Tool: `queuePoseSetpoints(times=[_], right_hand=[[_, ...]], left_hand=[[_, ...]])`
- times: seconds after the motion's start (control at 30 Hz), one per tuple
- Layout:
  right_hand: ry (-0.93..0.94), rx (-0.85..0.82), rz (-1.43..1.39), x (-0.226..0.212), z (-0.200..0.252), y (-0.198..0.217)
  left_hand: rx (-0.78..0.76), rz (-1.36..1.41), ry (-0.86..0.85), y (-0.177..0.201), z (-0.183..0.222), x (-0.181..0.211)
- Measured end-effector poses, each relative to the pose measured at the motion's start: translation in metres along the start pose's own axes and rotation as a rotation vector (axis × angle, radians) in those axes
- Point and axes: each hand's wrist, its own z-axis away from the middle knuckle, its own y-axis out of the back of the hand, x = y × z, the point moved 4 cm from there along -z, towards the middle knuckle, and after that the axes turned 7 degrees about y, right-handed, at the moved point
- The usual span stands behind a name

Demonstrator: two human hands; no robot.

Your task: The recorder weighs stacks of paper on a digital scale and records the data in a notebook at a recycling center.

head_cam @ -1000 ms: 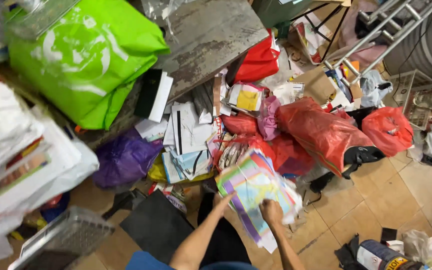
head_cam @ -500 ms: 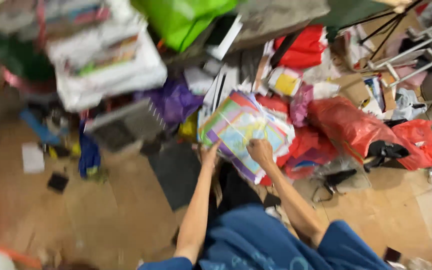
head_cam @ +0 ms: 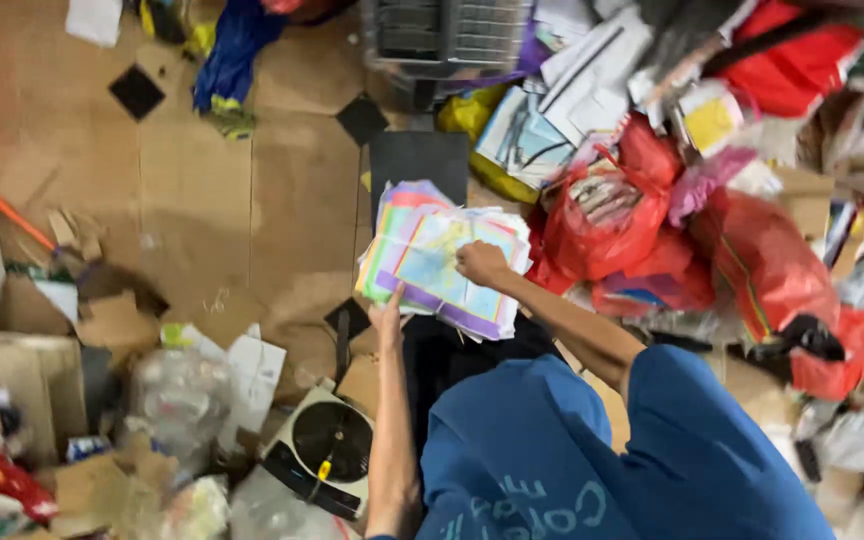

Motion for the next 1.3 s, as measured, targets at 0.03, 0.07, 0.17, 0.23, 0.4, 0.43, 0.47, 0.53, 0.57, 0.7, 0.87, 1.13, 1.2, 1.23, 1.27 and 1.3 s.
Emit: queuePoseSetpoints(times=[0.03, 0.07, 0.17, 0.23, 0.4, 0.43, 0.47, 0.53, 0.57, 0.7, 0.87, 1.13, 1.2, 1.23, 1.27, 1.3], right_hand=[[0.066, -0.066, 0.024, -0.018, -0.009, -0.018], [0.133, -0.132, 0.047, -0.035, -0.017, -0.038], [0.187, -0.251, 0.077, -0.078, -0.029, -0.048], [0.270, -0.303, 0.133, -0.083, -0.040, -0.061], [0.456, -0.322, 0.240, -0.094, -0.070, -0.069], [0.508, -0.320, 0.290, -0.093, -0.077, -0.067], [0.561, -0.317, 0.341, -0.091, -0.084, -0.065], [0.582, -0.321, 0.375, -0.080, -0.099, -0.071], [0.604, -0.327, 0.411, -0.073, -0.106, -0.074], [0.665, -0.274, 0.471, -0.048, -0.136, -0.068], [0.637, -0.313, 0.528, -0.007, -0.173, -0.057], [0.545, -0.388, 0.571, 0.072, -0.197, -0.084], [0.602, -0.377, 0.590, 0.064, -0.202, -0.074], [0.624, -0.387, 0.570, 0.060, -0.201, -0.070], [0.646, -0.398, 0.549, 0.055, -0.199, -0.066], [0.651, -0.399, 0.550, 0.050, -0.201, -0.067]], left_hand=[[0.014, 0.111, 0.054, 0.022, 0.010, -0.003], [0.028, 0.223, 0.105, 0.043, 0.020, -0.007], [0.146, 0.398, 0.153, 0.074, 0.013, -0.047], [0.213, 0.438, 0.068, 0.090, -0.011, -0.093], [0.535, 0.100, 0.057, 0.088, -0.045, -0.155], [0.403, 0.248, 0.059, 0.072, -0.049, -0.147], [0.267, 0.392, 0.056, 0.055, -0.051, -0.138], [0.143, 0.440, 0.321, 0.038, -0.050, -0.145], [0.016, 0.486, 0.588, 0.024, -0.046, -0.154], [-0.152, 0.434, 0.669, -0.025, -0.063, -0.147], [-0.191, 0.259, 0.431, -0.052, -0.085, -0.113], [-0.073, 0.065, 0.295, -0.049, -0.117, -0.118], [-0.081, 0.042, 0.250, -0.056, -0.125, -0.118], [-0.078, 0.039, 0.308, -0.058, -0.128, -0.121], [-0.075, 0.037, 0.367, -0.059, -0.130, -0.124], [-0.072, 0.040, 0.366, -0.061, -0.126, -0.118]])
